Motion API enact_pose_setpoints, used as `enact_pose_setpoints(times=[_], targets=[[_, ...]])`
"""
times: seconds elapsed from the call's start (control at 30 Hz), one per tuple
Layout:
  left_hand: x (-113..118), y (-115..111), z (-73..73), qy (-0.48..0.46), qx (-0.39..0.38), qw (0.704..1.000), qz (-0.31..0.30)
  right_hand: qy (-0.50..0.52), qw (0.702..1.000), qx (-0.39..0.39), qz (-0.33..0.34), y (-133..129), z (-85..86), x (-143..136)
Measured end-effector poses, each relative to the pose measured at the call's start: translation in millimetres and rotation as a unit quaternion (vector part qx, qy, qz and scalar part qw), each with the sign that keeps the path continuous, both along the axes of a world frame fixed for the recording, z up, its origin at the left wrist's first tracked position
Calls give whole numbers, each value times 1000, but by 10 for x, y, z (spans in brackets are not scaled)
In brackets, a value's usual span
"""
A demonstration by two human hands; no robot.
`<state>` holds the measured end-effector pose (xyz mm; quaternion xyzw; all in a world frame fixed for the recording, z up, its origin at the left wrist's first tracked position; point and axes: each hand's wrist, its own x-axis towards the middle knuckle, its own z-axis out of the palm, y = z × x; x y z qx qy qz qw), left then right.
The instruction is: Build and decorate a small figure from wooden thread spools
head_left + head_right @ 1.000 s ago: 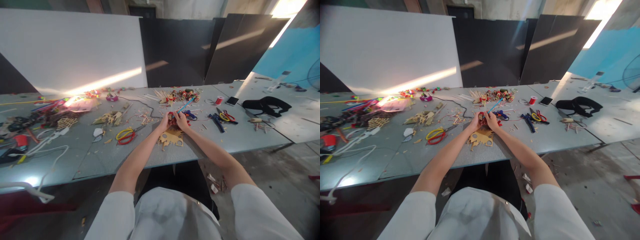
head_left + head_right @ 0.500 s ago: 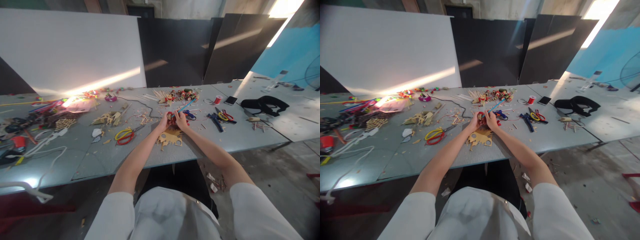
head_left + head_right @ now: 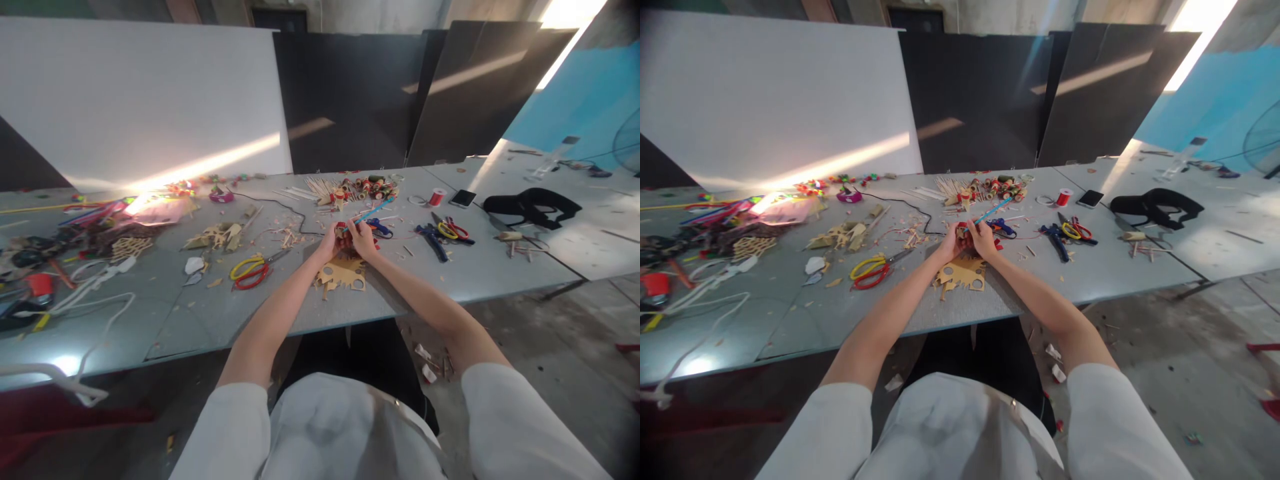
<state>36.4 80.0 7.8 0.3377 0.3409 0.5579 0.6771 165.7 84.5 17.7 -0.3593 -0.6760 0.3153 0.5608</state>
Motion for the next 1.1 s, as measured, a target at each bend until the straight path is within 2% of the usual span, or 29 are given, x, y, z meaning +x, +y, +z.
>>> enact_pose_setpoints(times=[0.3,0.73,0.93,1.1], targets=[[3,3,-9,11,-6,1000,-1,-16,1000,16,-4,26,-24,12],[13,-12,20,0,-17,1000,11,-6,999,-21,34,-9,-3,-1],[20,-45,55,2,-17,1000,8,-6,999,-38,32,-48,43,-14],[16,-38,43,-1,-8,1000,8,-1,1000,-18,22,-21,17,-9]])
